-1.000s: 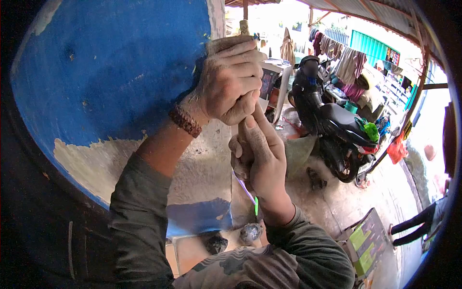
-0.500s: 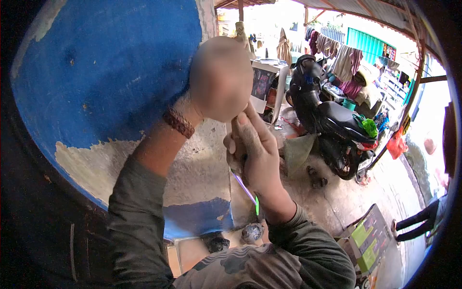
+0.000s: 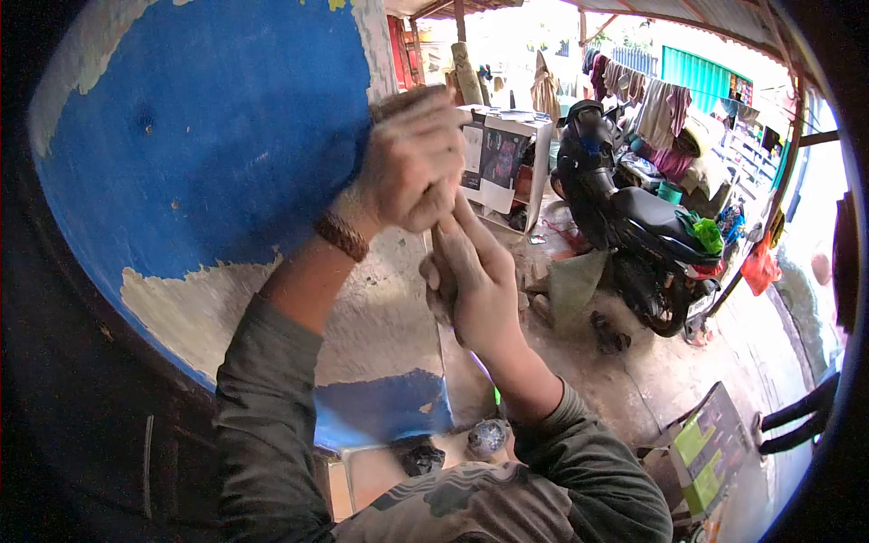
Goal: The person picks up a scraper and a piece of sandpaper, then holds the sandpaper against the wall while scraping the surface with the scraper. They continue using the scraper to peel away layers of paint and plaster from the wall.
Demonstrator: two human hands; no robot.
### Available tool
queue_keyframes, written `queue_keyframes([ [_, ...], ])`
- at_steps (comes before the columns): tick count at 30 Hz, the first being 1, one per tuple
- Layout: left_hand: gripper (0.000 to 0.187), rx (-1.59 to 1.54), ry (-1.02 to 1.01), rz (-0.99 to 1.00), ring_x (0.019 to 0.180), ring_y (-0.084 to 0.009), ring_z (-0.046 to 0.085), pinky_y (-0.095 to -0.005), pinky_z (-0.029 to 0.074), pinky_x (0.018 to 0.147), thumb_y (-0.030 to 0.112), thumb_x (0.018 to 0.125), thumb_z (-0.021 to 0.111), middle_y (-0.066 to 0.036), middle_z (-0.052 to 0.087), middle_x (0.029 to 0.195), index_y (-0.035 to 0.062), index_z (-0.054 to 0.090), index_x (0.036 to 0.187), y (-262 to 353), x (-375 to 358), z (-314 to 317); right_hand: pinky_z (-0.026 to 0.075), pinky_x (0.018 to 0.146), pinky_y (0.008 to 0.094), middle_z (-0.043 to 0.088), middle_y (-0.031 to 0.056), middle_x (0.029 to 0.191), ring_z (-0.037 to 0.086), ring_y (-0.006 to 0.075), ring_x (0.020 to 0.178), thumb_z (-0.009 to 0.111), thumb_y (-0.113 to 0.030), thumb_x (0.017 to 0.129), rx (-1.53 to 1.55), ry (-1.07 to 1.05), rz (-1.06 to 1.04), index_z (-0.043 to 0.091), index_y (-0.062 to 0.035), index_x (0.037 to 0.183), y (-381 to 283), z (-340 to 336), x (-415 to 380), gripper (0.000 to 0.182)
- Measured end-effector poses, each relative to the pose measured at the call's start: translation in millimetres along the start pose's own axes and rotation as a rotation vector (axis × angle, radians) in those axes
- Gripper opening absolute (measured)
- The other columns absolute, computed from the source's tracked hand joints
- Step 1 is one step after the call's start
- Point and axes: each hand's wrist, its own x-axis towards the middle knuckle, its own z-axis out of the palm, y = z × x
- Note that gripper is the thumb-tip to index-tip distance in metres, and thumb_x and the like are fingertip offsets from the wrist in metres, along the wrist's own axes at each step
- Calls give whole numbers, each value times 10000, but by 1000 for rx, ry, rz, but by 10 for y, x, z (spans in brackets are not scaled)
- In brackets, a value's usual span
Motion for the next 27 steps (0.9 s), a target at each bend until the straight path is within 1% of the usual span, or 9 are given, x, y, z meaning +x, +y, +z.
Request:
queue_keyframes([
  [2, 342, 59, 28, 71, 872, -332, 630, -465, 446, 958, 300, 798, 440, -141, 587, 715, 36, 539, 604, -197, 163, -115, 292, 402, 163, 493, -27, 645, 402, 17, 470, 446, -201, 989, -44, -49, -36, 380, -61, 1416, -176, 78, 163, 454],
  [3, 364, 46, -43, 78, 894, -330, 631, -465, 445, 953, 310, 820, 419, -140, 590, 725, 43, 542, 605, -261, 217, -184, 280, 397, 163, 476, -35, 613, 372, 18, 430, 451, -227, 987, -27, -24, -42, 386, -69, 1414, -194, 121, 196, 460],
  [7, 381, 41, 15, 36, 901, -329, 630, -453, 433, 981, 307, 826, 410, -137, 596, 725, 37, 563, 605, -106, 93, -79, 279, 393, 170, 475, -33, 617, 379, 18, 434, 445, -240, 989, -62, -8, -43, 387, -67, 1414, -99, 107, 133, 462],
  [10, 372, 25, -10, 29, 912, -327, 630, -456, 428, 986, 304, 811, 421, -136, 598, 735, 34, 575, 606, -81, 49, -55, 282, 389, 179, 479, -25, 616, 378, 20, 435, 437, -242, 995, -126, 20, -147, 372, -59, 1421, -3, 91, 108, 468],
  [11, 359, 110, 20, 93, 905, -324, 630, -457, 437, 967, 309, 802, 434, -134, 601, 752, 37, 566, 608, -171, 116, -78, 282, 386, 183, 485, -21, 613, 378, 23, 425, 437, -243, 995, -144, -4, -61, 372, -63, 1422, -109, 85, 125, 467],
  [14, 333, 46, -17, 106, 884, -328, 629, -457, 445, 949, 304, 782, 451, -137, 604, 770, 38, 559, 613, -377, 324, -246, 282, 384, 184, 490, -20, 611, 377, 26, 417, 437, -242, 995, -11, -36, -52, 375, -63, 1420, -286, 185, 299, 464],
  [18, 276, -3, 1, -7, 864, -340, 616, -454, 457, 916, 263, 748, 459, -141, 571, 730, 38, 532, 606, -186, 181, -142, 282, 387, 178, 489, -16, 623, 381, 21, 427, 437, -233, 993, -142, 10, -64, 382, -53, 1414, -240, 160, 147, 461],
  [20, 263, -7, 22, 72, 853, -333, 613, -432, 471, 873, 254, 745, 460, -143, 567, 723, 42, 516, 598, -167, 193, -134, 283, 391, 174, 485, -19, 635, 377, 14, 434, 427, -208, 990, -128, 32, -137, 395, -39, 1404, -134, 171, 136, 448],
  [27, 376, 49, 37, 115, 894, -340, 628, -443, 472, 855, 295, 837, 407, -148, 566, 708, 28, 528, 602, -445, 435, -309, 293, 400, 170, 484, -30, 643, 379, 16, 444, 462, -219, 991, -115, -30, -181, 406, -41, 1399, -324, 256, 402, 448],
])
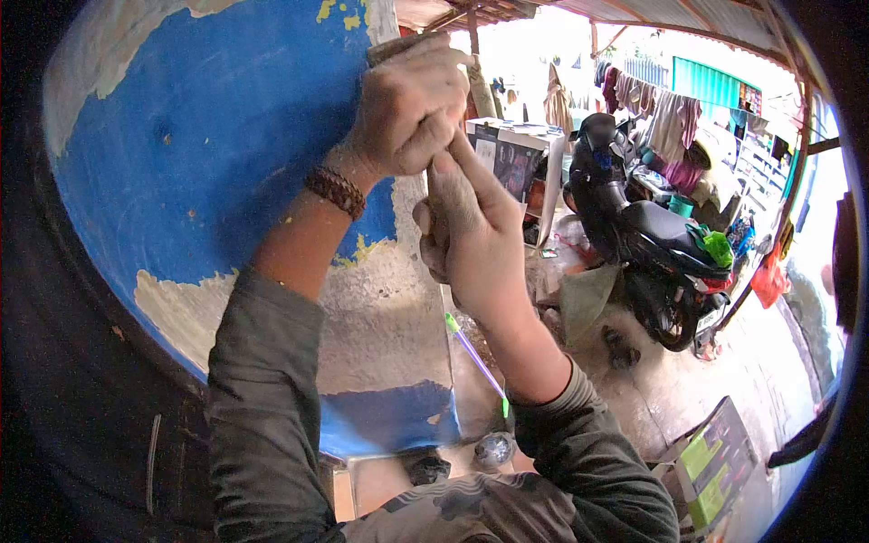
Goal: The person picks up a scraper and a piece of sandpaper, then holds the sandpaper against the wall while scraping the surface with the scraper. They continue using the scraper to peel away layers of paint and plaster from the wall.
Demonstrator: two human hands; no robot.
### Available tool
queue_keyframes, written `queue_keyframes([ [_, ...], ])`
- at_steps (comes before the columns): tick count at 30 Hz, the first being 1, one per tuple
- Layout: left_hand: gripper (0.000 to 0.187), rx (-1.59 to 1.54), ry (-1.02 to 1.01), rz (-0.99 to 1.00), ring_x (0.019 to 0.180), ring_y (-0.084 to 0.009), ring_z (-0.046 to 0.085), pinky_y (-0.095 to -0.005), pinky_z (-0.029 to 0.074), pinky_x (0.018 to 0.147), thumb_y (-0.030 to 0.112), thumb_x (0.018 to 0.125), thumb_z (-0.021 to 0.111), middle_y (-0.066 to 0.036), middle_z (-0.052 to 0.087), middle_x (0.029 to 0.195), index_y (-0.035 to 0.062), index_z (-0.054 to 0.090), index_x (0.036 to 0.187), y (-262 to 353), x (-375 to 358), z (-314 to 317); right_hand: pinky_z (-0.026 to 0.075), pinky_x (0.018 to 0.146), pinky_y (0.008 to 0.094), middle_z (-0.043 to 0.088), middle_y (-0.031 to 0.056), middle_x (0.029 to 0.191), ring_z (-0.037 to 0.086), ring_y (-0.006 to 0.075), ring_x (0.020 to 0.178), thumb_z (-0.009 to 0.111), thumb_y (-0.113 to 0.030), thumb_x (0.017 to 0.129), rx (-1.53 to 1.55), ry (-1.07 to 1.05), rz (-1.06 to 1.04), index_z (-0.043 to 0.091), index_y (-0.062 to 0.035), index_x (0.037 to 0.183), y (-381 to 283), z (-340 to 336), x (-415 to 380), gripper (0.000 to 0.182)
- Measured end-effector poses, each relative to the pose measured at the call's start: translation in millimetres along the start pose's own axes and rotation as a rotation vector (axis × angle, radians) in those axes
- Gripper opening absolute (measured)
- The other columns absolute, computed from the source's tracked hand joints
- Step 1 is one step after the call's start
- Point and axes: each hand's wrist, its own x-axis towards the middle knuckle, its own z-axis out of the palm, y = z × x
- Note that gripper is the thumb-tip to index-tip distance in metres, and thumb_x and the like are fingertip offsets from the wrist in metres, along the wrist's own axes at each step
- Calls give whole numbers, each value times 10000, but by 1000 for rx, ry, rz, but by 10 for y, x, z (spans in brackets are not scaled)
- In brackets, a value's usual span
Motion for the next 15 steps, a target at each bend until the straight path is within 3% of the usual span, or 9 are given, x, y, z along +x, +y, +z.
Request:
queue_keyframes([
  [3, 374, -2, -5, -7, 865, -331, 637, -456, 475, 852, 286, 835, 398, -142, 571, 691, 18, 529, 609, 237, -203, 145, 296, 395, 174, 492, -32, 637, 390, 16, 445, 461, -219, 993, -64, 64, -74, 409, -59, 1401, 236, -33, -236, 441],
  [4, 366, -53, 28, -15, 837, -317, 643, -464, 480, 843, 272, 834, 387, -145, 570, 675, 16, 533, 617, 276, -206, 161, 288, 385, 176, 499, -34, 631, 403, 15, 447, 463, -214, 992, -18, 76, 1, 410, -71, 1404, 224, -6, -265, 439],
  [7, 372, -38, -2, 60, 832, -325, 642, -470, 478, 853, 289, 839, 402, -160, 584, 707, 11, 538, 632, 84, -93, 70, 284, 379, 176, 500, -33, 621, 399, 19, 434, 465, -220, 992, -55, 24, 31, 406, -69, 1404, 11, -10, -147, 443],
  [11, 399, -80, -33, -10, 827, -340, 636, -451, 485, 849, 323, 854, 404, -170, 590, 733, 14, 542, 644, -86, 20, -4, 279, 366, 183, 504, -26, 615, 389, 23, 414, 470, -240, 990, 46, -10, -20, 413, -76, 1401, -43, 27, 21, 446],
  [15, 488, 13, 38, 123, 707, -364, 573, -426, 478, 713, 380, 915, 334, -169, 544, 691, 25, 542, 652, -181, 32, 48, 277, 358, 185, 506, -18, 611, 381, 30, 400, 482, -266, 980, 27, 30, 6, 455, -98, 1374, -9, 44, 53, 429],
])
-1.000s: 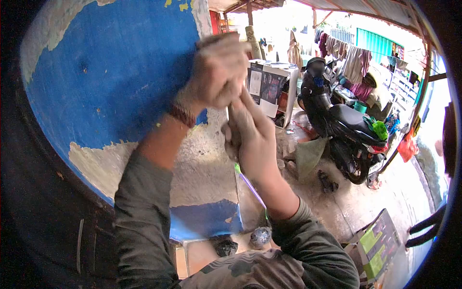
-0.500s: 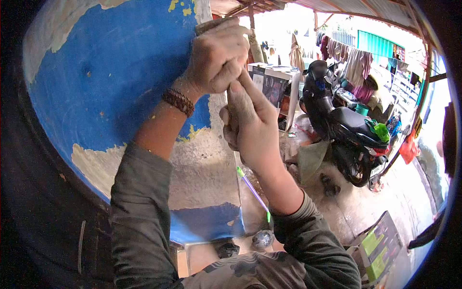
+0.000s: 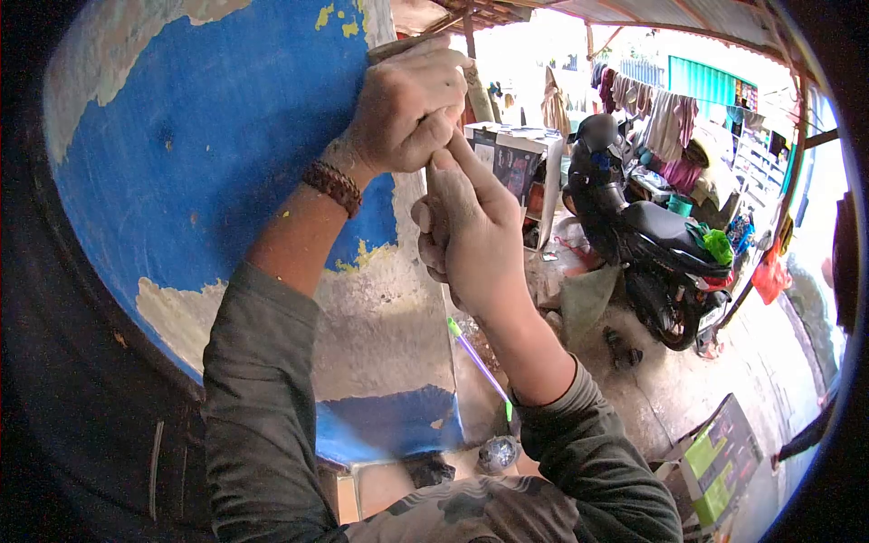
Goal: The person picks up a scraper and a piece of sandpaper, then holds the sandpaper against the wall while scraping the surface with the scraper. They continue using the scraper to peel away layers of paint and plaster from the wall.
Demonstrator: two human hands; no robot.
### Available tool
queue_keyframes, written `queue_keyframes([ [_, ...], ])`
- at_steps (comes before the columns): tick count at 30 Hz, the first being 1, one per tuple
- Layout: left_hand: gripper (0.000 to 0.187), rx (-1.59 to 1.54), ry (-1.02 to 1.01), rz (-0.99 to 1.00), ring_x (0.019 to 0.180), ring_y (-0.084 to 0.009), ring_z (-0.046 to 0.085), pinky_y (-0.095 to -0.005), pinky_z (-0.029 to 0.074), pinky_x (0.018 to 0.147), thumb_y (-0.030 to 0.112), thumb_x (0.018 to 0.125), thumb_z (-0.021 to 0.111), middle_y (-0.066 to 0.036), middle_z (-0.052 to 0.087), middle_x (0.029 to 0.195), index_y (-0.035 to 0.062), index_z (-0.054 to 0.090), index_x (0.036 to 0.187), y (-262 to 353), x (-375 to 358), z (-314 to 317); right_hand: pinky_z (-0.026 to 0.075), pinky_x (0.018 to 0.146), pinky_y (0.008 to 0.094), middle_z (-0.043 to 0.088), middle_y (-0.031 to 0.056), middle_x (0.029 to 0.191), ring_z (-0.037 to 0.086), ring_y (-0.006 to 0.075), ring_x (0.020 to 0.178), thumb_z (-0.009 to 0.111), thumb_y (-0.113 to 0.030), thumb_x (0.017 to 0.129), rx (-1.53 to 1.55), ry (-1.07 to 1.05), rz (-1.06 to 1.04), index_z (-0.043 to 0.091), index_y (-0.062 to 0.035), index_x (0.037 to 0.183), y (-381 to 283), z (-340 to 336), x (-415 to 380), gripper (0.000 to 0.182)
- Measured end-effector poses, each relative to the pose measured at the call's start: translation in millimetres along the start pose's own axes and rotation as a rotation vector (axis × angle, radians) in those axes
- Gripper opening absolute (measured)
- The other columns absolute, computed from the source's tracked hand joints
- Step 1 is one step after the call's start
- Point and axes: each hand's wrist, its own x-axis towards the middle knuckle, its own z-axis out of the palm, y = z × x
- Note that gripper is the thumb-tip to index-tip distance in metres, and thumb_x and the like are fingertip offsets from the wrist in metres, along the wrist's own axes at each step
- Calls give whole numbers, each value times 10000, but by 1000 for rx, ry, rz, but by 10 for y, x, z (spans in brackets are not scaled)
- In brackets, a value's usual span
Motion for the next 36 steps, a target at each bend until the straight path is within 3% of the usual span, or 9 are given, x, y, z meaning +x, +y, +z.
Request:
queue_keyframes([
  [12, 473, -9, -31, -36, 645, -334, 545, -410, 451, 641, 370, 912, 363, -141, 530, 646, 43, 528, 613, -79, 135, -78, 255, 345, 185, 481, -17, 608, 363, 37, 393, 453, -260, 979, -57, -45, -13, 453, -71, 1368, -234, -21, 176, 432],
  [14, 362, -107, -129, -248, 958, -365, 604, -488, 407, 958, 293, 839, 380, -156, 603, 789, 23, 528, 648, -63, 249, -169, 252, 349, 181, 473, -17, 614, 360, 34, 396, 452, -264, 980, 36, -72, 2, 452, -77, 1371, -321, 13, 269, 434],
  [19, 429, -12, 48, -63, 693, -332, 567, -406, 462, 691, 370, 871, 407, -136, 557, 678, 47, 526, 616, -30, 84, 37, 244, 348, 185, 493, 0, 626, 350, 36, 397, 456, -249, 972, -70, -22, 39, 482, -73, 1342, -210, -44, 129, 410],
  [26, 313, -30, -111, -180, 777, -342, 567, -410, 450, 776, 274, 817, 433, -146, 581, 764, 6, 532, 689, -249, 233, -139, 246, 339, 195, 492, 4, 641, 349, 42, 390, 449, -257, 969, -43, -92, -43, 514, -93, 1310, -366, -13, 368, 384],
  [27, 403, -14, 60, -63, 709, -352, 566, -419, 472, 716, 345, 854, 437, -156, 534, 673, 27, 523, 623, -209, 223, -39, 242, 337, 195, 484, -1, 635, 345, 40, 389, 450, -265, 974, -111, -60, 4, 505, -101, 1323, -338, -36, 292, 390],
  [32, 360, 31, 40, -1, 730, -352, 575, -415, 475, 712, 294, 839, 453, -155, 539, 681, 27, 518, 607, -250, 230, -91, 240, 336, 191, 481, -11, 631, 338, 34, 390, 437, -254, 978, -63, -84, 42, 487, -112, 1347, -345, -31, 313, 398],
  [34, 399, 40, -29, -138, 741, -351, 588, -418, 476, 732, 334, 847, 421, -156, 541, 684, 34, 521, 604, -358, 289, -166, 235, 335, 187, 478, -13, 625, 341, 30, 394, 433, -244, 977, -33, -145, -27, 476, -114, 1358, -375, 11, 464, 405],
  [35, 288, -2, -105, -215, 877, -383, 595, -442, 430, 921, 234, 811, 439, -167, 587, 776, -2, 530, 674, -340, 276, -213, 232, 335, 190, 471, -14, 620, 340, 31, 395, 436, -244, 976, -45, -124, -97, 484, -111, 1349, -339, 16, 491, 400],
  [36, 288, 5, -103, -217, 877, -383, 595, -442, 430, 921, 234, 811, 439, -167, 587, 776, -2, 530, 674, -314, 272, -180, 232, 335, 190, 471, -14, 620, 340, 31, 395, 436, -244, 976, -46, -131, -98, 484, -111, 1349, -348, 22, 452, 400],
])
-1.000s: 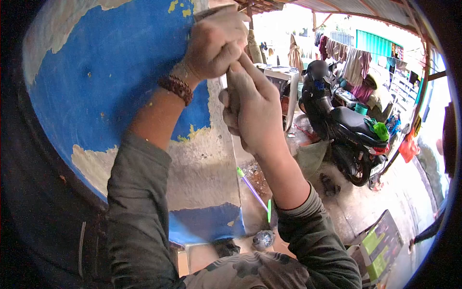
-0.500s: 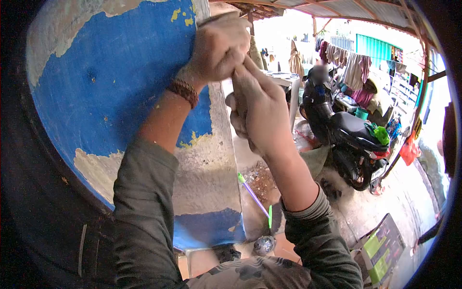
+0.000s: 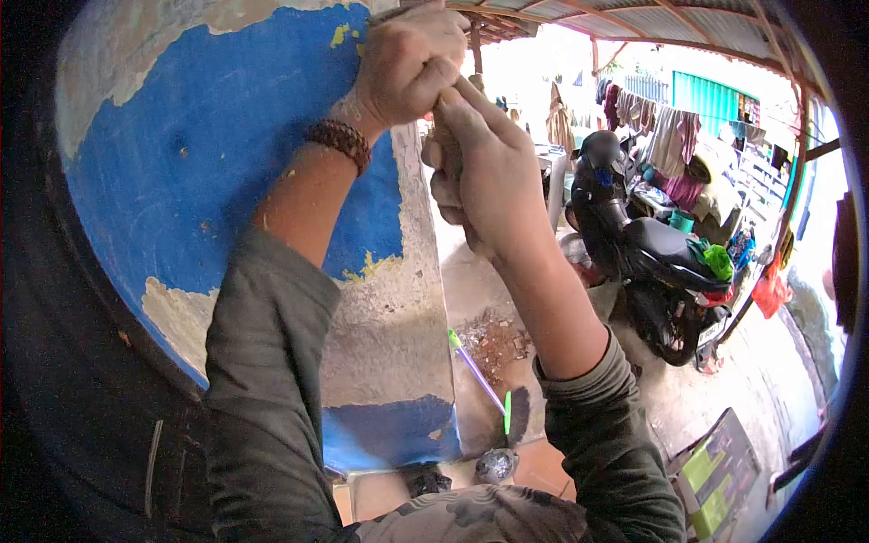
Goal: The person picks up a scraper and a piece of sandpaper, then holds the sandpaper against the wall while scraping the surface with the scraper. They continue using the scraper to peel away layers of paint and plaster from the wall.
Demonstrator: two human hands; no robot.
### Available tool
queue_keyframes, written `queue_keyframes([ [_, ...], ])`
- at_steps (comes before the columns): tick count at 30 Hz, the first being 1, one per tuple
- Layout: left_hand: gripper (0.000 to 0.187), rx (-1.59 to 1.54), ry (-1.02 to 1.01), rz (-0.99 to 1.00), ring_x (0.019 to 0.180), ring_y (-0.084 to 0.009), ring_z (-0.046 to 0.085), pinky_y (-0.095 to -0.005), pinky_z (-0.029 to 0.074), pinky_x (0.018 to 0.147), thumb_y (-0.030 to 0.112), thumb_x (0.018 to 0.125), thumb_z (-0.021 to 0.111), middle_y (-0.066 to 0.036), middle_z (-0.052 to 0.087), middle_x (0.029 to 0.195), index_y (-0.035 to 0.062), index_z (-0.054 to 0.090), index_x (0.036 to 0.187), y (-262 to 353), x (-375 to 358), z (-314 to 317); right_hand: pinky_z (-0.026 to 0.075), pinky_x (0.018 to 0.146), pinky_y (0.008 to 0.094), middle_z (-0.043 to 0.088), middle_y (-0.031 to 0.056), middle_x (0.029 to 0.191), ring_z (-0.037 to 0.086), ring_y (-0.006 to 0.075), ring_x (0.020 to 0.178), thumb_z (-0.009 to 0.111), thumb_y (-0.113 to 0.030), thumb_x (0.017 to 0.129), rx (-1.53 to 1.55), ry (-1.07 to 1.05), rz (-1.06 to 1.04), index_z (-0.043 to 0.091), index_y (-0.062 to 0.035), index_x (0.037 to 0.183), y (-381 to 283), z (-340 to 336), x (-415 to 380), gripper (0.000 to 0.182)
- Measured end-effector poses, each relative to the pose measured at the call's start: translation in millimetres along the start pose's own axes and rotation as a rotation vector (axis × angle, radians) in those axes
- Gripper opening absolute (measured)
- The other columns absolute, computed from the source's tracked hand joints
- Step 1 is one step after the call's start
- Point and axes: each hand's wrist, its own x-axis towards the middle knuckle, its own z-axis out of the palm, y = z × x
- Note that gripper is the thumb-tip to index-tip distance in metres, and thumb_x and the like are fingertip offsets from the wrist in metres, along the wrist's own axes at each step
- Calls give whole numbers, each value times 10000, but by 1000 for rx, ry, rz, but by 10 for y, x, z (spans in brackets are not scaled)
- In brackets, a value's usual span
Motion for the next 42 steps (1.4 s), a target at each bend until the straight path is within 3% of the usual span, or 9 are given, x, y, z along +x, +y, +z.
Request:
queue_keyframes([
  [3, 443, 39, 135, 154, 730, -353, 592, -424, 472, 749, 365, 867, 389, -154, 549, 691, 34, 543, 617, 122, -110, 124, 236, 336, 191, 471, -12, 621, 341, 36, 392, 437, -242, 974, -43, 60, 96, 485, -107, 1346, -18, 10, -170, 398],
  [19, 366, -32, 27, 84, 916, -377, 591, -441, 414, 939, 307, 836, 414, -176, 601, 814, -4, 529, 683, 58, 77, -23, 242, 341, 183, 485, -10, 633, 344, 25, 399, 457, -254, 978, -66, 33, 51, 474, -86, 1355, -34, -8, -21, 413],
  [27, 358, 26, 27, 161, 908, -374, 605, -426, 433, 913, 301, 843, 425, -178, 622, 850, -15, 557, 736, -9, 18, -53, 240, 344, 184, 489, -4, 638, 350, 25, 405, 459, -254, 974, -69, 42, 55, 482, -94, 1350, -37, 23, -46, 409],
  [29, 314, -41, -14, 107, 805, -274, 591, -422, 464, 750, 323, 860, 521, -136, 613, 792, 60, 605, 711, -146, 107, -146, 237, 343, 187, 492, -3, 639, 349, 26, 403, 463, -259, 972, -74, 54, 37, 480, -88, 1350, -69, 84, 86, 415],
  [32, 355, 5, -54, 45, 941, -368, 616, -428, 435, 941, 295, 845, 424, -173, 624, 842, -7, 555, 712, -106, 100, -117, 225, 340, 192, 494, -7, 632, 335, 28, 390, 475, -266, 966, -74, 84, 6, 479, -54, 1343, -141, 125, 36, 432],
  [37, 345, 29, 39, 205, 871, -367, 612, -411, 468, 831, 297, 840, 469, -168, 630, 833, -14, 599, 766, 26, 32, -19, 232, 340, 195, 502, -12, 619, 331, 29, 383, 463, -242, 967, -124, 88, 38, 491, -38, 1332, -102, 66, -74, 419],
  [39, 347, -18, 44, 100, 865, -362, 615, -405, 470, 824, 299, 846, 464, -166, 625, 824, -9, 582, 740, -130, 53, -82, 231, 340, 196, 506, -9, 620, 331, 28, 382, 461, -237, 967, -130, 95, 33, 491, -36, 1332, -116, 81, 18, 417],
  [41, 374, -47, 112, 75, 839, -362, 613, -395, 475, 797, 315, 869, 438, -166, 620, 817, -1, 565, 714, -159, 107, -94, 399, 405, 247, 528, 37, 593, 505, 83, 477, 463, -306, 965, -123, 70, -9, 587, -40, 1209, -109, 105, 137, 382],
  [42, 374, -45, 115, 71, 839, -362, 613, -395, 475, 797, 315, 869, 438, -166, 620, 817, -1, 565, 714, -138, 83, -84, 399, 405, 247, 528, 37, 593, 505, 83, 477, 463, -306, 965, -125, 66, -7, 587, -40, 1209, -112, 106, 108, 382],
])
